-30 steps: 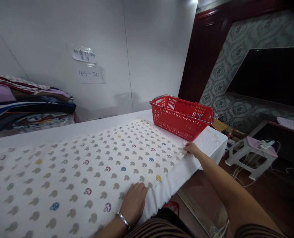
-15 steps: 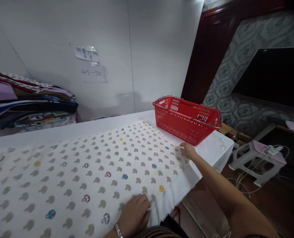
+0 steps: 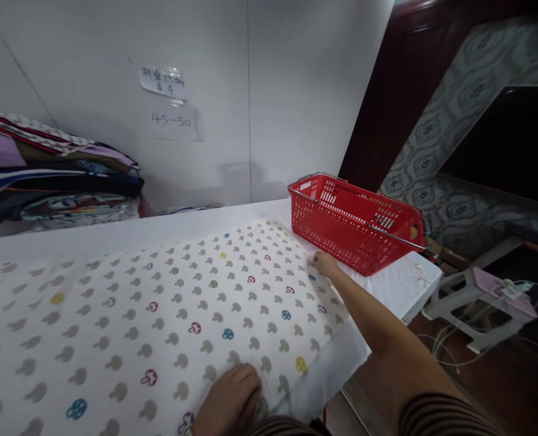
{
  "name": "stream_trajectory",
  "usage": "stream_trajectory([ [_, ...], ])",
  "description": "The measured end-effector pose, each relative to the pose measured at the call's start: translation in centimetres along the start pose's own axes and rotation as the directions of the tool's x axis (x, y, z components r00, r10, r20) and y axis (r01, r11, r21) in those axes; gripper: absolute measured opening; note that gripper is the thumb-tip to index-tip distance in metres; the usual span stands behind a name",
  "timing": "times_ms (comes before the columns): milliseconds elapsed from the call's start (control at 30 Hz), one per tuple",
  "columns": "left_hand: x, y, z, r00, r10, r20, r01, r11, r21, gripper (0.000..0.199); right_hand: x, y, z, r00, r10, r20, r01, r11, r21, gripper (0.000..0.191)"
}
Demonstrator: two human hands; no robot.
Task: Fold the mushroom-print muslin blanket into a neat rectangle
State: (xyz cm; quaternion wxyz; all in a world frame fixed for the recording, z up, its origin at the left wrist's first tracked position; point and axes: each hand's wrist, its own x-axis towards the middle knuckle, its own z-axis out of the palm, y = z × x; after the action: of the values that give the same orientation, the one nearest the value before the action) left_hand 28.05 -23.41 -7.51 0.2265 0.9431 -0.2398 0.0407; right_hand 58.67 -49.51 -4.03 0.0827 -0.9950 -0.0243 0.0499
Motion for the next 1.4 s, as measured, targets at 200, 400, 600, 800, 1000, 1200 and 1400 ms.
stream_trajectory([
  [200,0.6,-0.1,0.3,1.000,0.016,-0.001,-0.016,1.000,0.024,0.017,-0.4,0.6,0.1,1.000,0.022,0.013,-0.022,1.000,-0.011,0.016],
  [400,0.3,-0.2,0.5,0.998,0.047,-0.051,-0.046,0.999,0.020,0.018,-0.7,0.2,0.3,0.998,0.042,-0.040,-0.042,0.999,-0.006,0.016],
  [600,0.1,-0.4,1.0,0.974,0.102,-0.203,-0.104,0.995,0.002,0.020,0.1,-0.4,0.2,0.998,0.049,0.037,-0.052,0.997,0.064,0.019],
  [800,0.3,-0.7,1.5,0.963,0.108,-0.249,-0.117,0.993,-0.022,0.021,2.9,-3.1,0.0,0.998,0.043,0.042,-0.047,0.994,0.097,0.026],
  [1000,0.2,-1.6,2.7,0.971,0.085,-0.224,-0.097,0.994,-0.044,0.022,4.3,-5.0,0.1,0.998,0.057,-0.031,-0.055,0.996,0.068,0.023],
  [1200,-0.3,-2.1,3.2,0.974,0.090,-0.207,-0.117,0.986,-0.120,0.021,3.8,-4.6,0.1,0.993,0.069,-0.091,-0.068,0.997,0.021,0.025],
  [1400,-0.7,-2.4,3.5,0.987,0.053,-0.149,-0.078,0.982,-0.169,0.024,4.4,-5.0,0.0,0.998,0.043,-0.045,-0.043,0.999,0.011,0.023],
])
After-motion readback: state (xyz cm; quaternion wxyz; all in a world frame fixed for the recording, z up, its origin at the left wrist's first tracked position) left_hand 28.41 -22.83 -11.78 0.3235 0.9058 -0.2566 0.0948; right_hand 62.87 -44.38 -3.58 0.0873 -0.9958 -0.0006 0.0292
